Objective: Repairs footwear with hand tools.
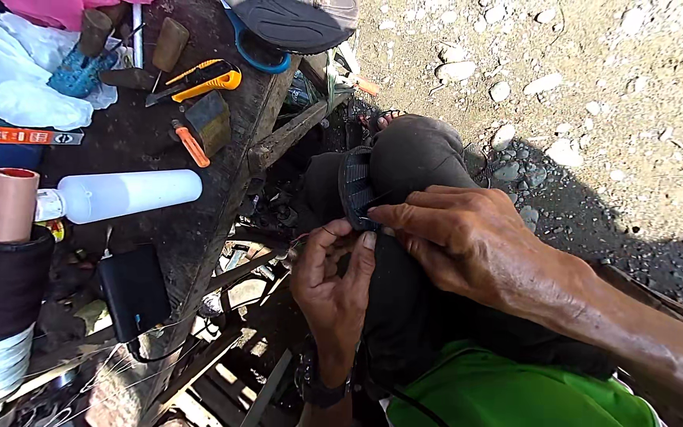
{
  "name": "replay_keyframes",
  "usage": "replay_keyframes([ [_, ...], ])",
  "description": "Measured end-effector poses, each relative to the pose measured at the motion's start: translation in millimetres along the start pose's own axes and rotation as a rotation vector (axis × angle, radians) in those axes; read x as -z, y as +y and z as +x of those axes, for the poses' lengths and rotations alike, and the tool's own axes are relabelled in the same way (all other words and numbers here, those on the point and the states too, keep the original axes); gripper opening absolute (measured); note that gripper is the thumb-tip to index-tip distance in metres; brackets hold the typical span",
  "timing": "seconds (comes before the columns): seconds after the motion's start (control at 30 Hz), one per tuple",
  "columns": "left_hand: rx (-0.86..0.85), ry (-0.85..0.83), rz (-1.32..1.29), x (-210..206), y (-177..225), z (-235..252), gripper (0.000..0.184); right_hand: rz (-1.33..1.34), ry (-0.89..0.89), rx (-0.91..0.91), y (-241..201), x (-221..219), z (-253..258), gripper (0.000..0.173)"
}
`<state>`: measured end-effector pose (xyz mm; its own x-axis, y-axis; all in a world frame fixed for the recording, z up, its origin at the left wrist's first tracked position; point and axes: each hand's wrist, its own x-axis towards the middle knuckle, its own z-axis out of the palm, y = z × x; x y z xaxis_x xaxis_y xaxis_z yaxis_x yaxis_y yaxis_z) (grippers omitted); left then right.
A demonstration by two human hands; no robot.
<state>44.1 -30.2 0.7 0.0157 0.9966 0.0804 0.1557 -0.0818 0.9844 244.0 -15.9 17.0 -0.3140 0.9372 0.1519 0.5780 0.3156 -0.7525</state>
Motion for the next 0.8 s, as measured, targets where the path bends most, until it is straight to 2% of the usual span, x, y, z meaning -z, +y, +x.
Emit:
replay_keyframes([
  [0.27,-0.009,-0.001,-0.027,-1.6,-1.4,1.7,0.020,-0.020,-0.052,0.003,0.1,6.2,5.2,0.031],
  [0.6,-0.065,0.051,-0.141,-19.4,-15.6,7.9,0.017,-0.325,-0.441,0.096,-14.4,53.4,60.2,0.018],
  [0.8,-0.052,0.059,-0.179,-18.2,-17.7,8.9,0.016,-0.329,-0.441,0.158,-12.4,49.7,66.4,0.022],
])
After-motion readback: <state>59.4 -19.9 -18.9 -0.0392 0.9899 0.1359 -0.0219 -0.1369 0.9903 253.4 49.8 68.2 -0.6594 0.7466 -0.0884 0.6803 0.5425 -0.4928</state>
